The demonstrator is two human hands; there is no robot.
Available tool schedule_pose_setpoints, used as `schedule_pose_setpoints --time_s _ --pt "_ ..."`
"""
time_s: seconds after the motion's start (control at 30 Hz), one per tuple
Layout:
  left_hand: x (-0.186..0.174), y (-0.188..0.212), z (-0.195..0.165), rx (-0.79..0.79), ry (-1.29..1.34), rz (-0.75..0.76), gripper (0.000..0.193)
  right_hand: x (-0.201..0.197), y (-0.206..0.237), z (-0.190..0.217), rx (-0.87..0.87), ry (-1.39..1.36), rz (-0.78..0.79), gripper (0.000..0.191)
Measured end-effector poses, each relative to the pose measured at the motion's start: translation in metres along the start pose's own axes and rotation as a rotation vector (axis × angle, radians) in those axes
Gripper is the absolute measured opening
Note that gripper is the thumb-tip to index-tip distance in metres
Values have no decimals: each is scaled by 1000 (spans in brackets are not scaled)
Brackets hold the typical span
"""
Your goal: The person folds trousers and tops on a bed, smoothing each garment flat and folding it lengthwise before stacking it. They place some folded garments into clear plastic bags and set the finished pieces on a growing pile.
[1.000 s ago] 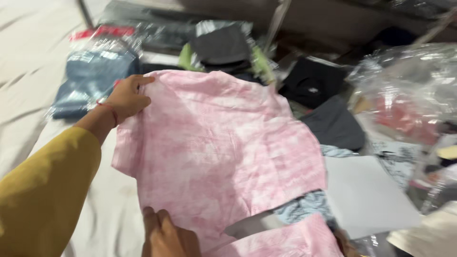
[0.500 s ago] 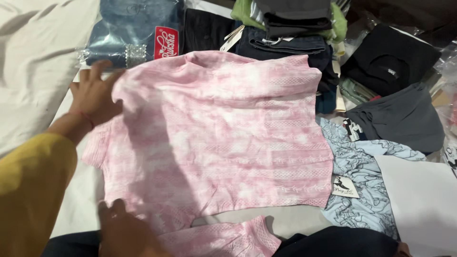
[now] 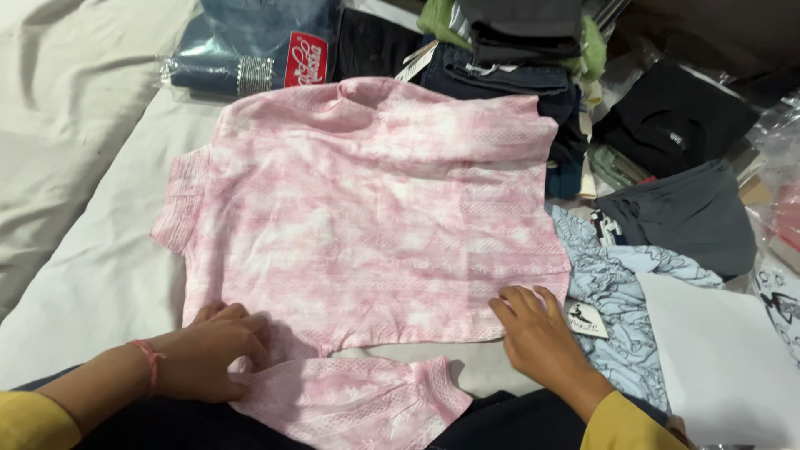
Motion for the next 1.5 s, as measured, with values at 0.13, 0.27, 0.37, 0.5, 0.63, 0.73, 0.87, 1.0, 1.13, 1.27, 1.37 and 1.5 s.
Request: schedule_pose_setpoints --time_s 0.13,0.27,0.37,0.5,0.63,0.73,0.87,1.0,1.13,1.27,1.37,1.5 --pt "-19 7 48 -172 537 -69 58 26 0 -52 125 -246 137 33" --pt "-89 18 96 -281 849 -230 53 39 -31 -125 380 -981 258 21" --pt "-149 10 101 202 1485 -533 61 47 -65 -174 570 -1208 97 20" --pt "-134 -2 148 -355 1264 -639 73 91 -89 -189 622 -1251 58 20" --pt "-100 -4 165 -446 1065 -441 93 124 -76 -196 678 -1102 41 24" --pt "-84 3 168 -499 1084 -339 90 119 -68 -203 715 -1010 46 28" --pt "-87 11 160 -579 1011 -320 78 65 -75 -192 703 -467 -21 32" --pt "-100 4 154 -569 951 -494 61 -10 -122 -66 367 140 -747 36" --pt "-96 -9 160 -523 921 -659 60 31 -215 47 373 -761 -89 47" --pt "-90 -12 169 -498 753 -770 45 -14 -266 68 303 -628 -34 31" --pt "-92 -15 159 -402 553 -780 29 -82 -278 26 264 -823 -383 27" --pt "-101 -13 121 -199 267 -808 10 -148 -235 -33 43 -908 -671 15"
Point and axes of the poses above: each hand's wrist, its own y-axis away from the middle knuckle, its own x-axis out of the palm, z = x × y, the point moved 7 cm from there along -y, towards the middle knuckle, and after that the axes turned 9 degrees about y, right-handed, at the moved point
